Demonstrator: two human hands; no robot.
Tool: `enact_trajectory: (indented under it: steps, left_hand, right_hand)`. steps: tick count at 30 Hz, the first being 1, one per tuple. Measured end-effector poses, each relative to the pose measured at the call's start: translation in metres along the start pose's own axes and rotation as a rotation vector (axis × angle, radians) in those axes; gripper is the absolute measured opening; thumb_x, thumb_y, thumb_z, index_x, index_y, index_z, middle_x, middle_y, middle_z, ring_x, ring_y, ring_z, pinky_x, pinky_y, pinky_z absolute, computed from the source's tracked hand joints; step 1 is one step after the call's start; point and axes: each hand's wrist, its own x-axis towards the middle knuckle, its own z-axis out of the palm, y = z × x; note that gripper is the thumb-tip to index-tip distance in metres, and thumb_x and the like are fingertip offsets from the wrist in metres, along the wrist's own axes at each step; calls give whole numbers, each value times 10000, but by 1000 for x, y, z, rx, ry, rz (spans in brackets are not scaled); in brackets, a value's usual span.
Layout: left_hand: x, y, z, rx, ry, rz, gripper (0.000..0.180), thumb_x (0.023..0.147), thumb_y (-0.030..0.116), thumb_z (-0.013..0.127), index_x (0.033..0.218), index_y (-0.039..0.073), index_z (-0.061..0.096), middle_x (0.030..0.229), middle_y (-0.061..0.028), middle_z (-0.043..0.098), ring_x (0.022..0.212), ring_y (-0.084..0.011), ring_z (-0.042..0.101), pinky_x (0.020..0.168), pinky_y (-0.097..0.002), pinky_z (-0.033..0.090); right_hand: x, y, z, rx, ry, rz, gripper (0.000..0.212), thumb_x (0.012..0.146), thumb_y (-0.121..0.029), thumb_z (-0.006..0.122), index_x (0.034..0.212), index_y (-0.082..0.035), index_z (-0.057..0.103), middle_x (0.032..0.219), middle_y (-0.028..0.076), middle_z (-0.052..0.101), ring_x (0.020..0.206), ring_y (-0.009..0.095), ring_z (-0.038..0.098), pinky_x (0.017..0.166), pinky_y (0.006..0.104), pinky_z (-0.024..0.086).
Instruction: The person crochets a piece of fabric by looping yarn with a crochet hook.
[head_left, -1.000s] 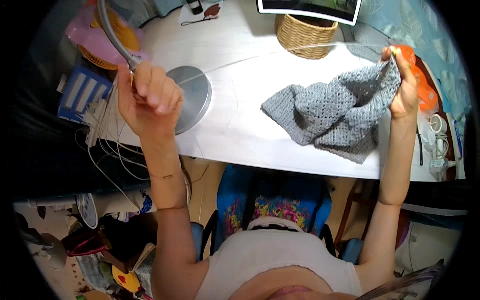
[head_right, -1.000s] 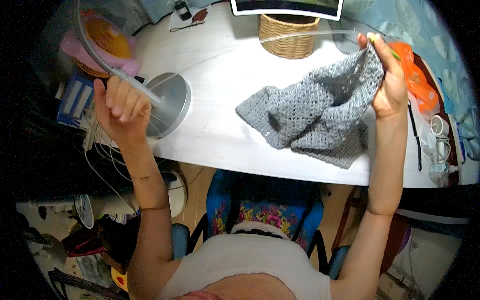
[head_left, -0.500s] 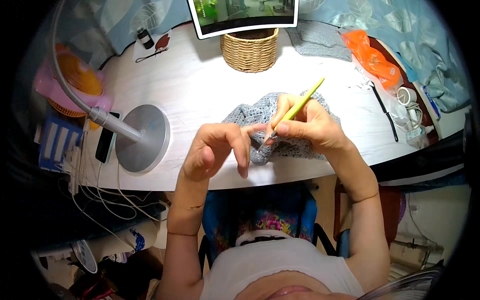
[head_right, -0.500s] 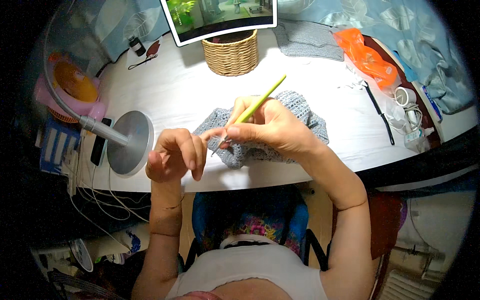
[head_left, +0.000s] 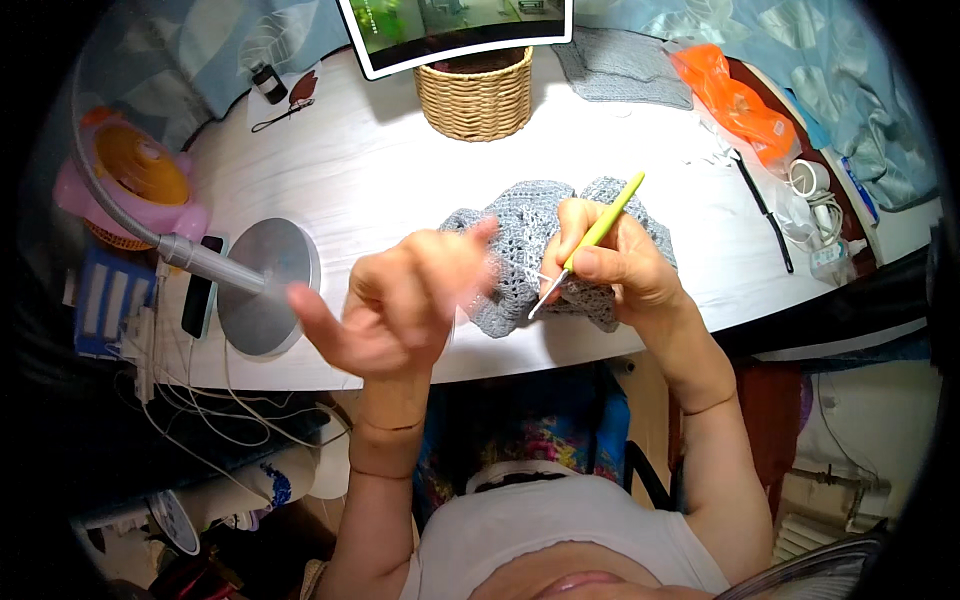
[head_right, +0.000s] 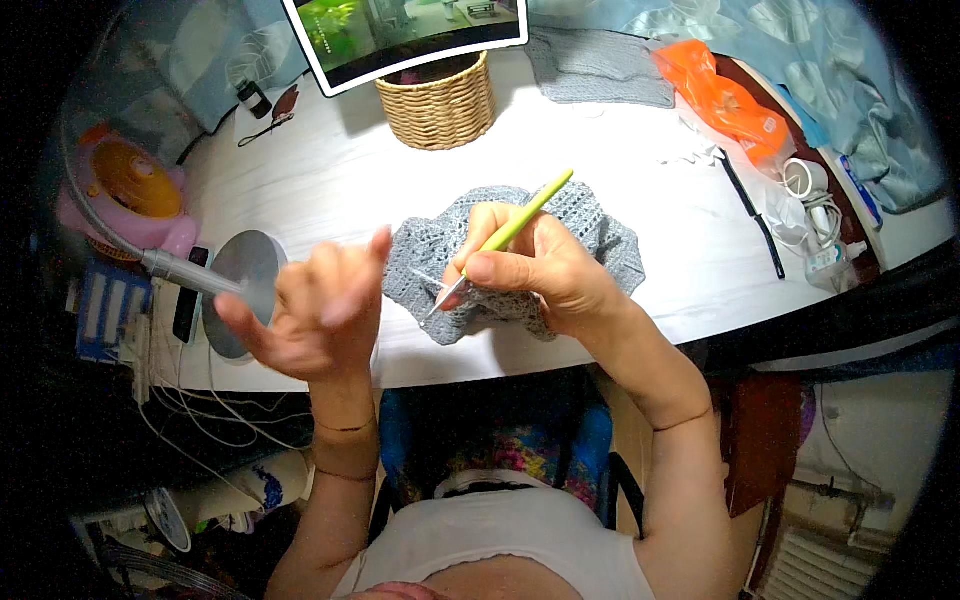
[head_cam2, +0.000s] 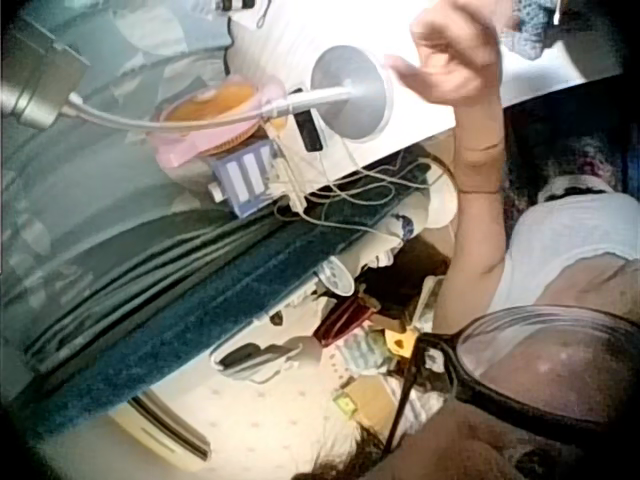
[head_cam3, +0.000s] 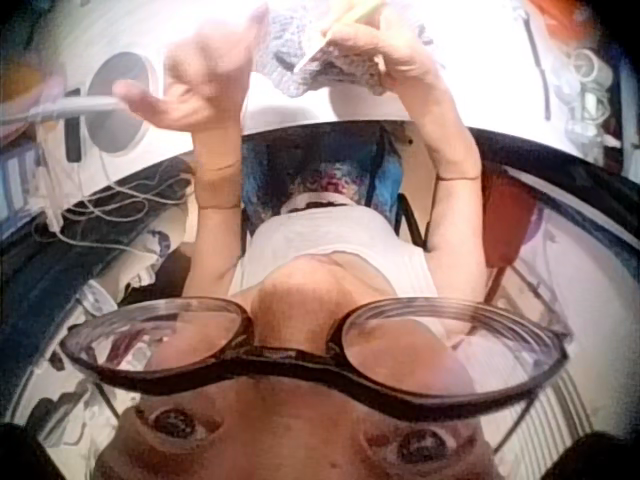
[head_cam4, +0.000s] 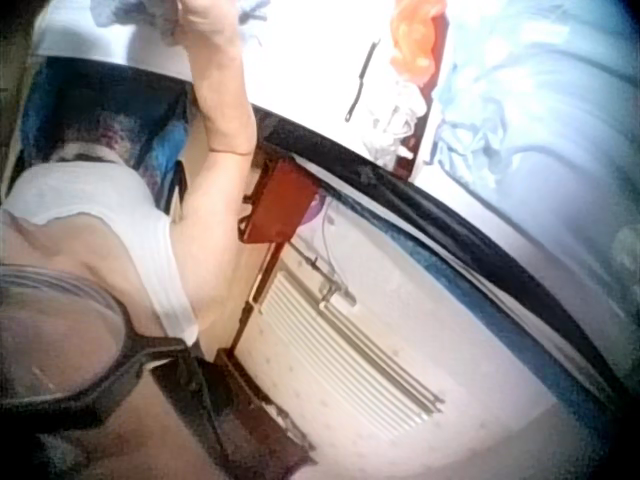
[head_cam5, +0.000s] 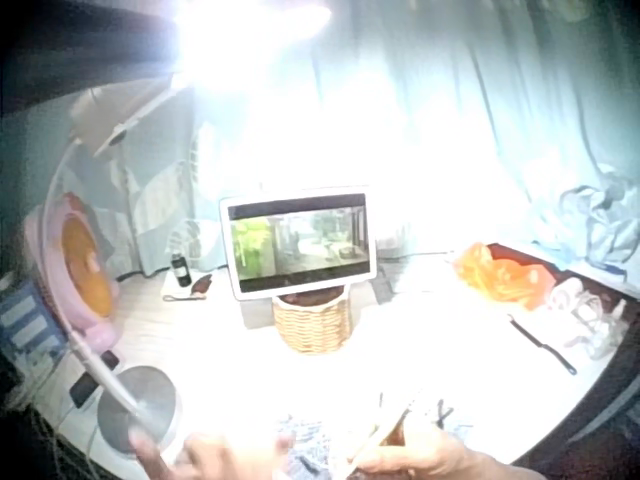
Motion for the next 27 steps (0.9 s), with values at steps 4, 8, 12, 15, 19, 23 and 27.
enact_trajectory:
  steps: [4,8,12,15,19,23,27]
  left_hand:
    - [-2,-14,17,1558,-6,-28,598,765,601,391,720,42,599,1162,-207,498,1171,-396,373,999,-498,142]
    - [2,-25,26,1455,-6,-112,591,654,353,657,1114,19,496,1142,-212,487,1176,-397,360,985,-500,195]
    - [-2,-41,25,1361,157,-103,647,603,25,667,1197,-9,413,931,-151,523,891,-289,531,851,-399,386]
    - [-4,-43,19,1404,198,-74,641,611,-60,603,1216,-21,396,812,-118,514,739,-233,530,669,-309,442]
    - [2,-38,20,1568,171,-25,673,584,-85,555,1233,-34,385,752,-96,524,721,-216,511,640,-295,436]
    - [24,-13,20,1831,-6,222,585,553,-91,528,1136,-62,487,750,-88,562,688,-197,484,656,-293,418]
    - [44,3,23,1723,-88,463,527,629,-101,457,1151,-33,440,1113,-246,517,623,-164,544,617,-289,458]
  right_hand:
    - [-7,-3,9,66,79,-42,215,758,-161,643,811,-42,472,802,137,608,755,176,606,709,273,472]
    - [-12,-4,12,65,159,-202,178,780,-131,614,816,-37,467,829,146,607,782,176,604,772,303,478]
    - [-12,-4,17,-35,180,-283,167,793,-110,595,832,-26,455,843,160,608,801,169,602,805,310,474]
    - [-12,-3,17,-18,201,-295,161,797,-94,586,839,-19,450,848,171,608,798,162,603,777,286,490]
    - [-9,-4,16,3,215,-292,158,799,-106,589,843,-20,464,845,167,610,785,167,612,719,269,513]
    - [1,-22,25,33,164,-370,186,781,-144,616,867,-37,491,841,152,610,782,186,620,688,269,526]
    - [6,-43,43,-65,67,-414,262,786,-255,608,861,-61,448,752,99,559,704,151,543,654,226,436]
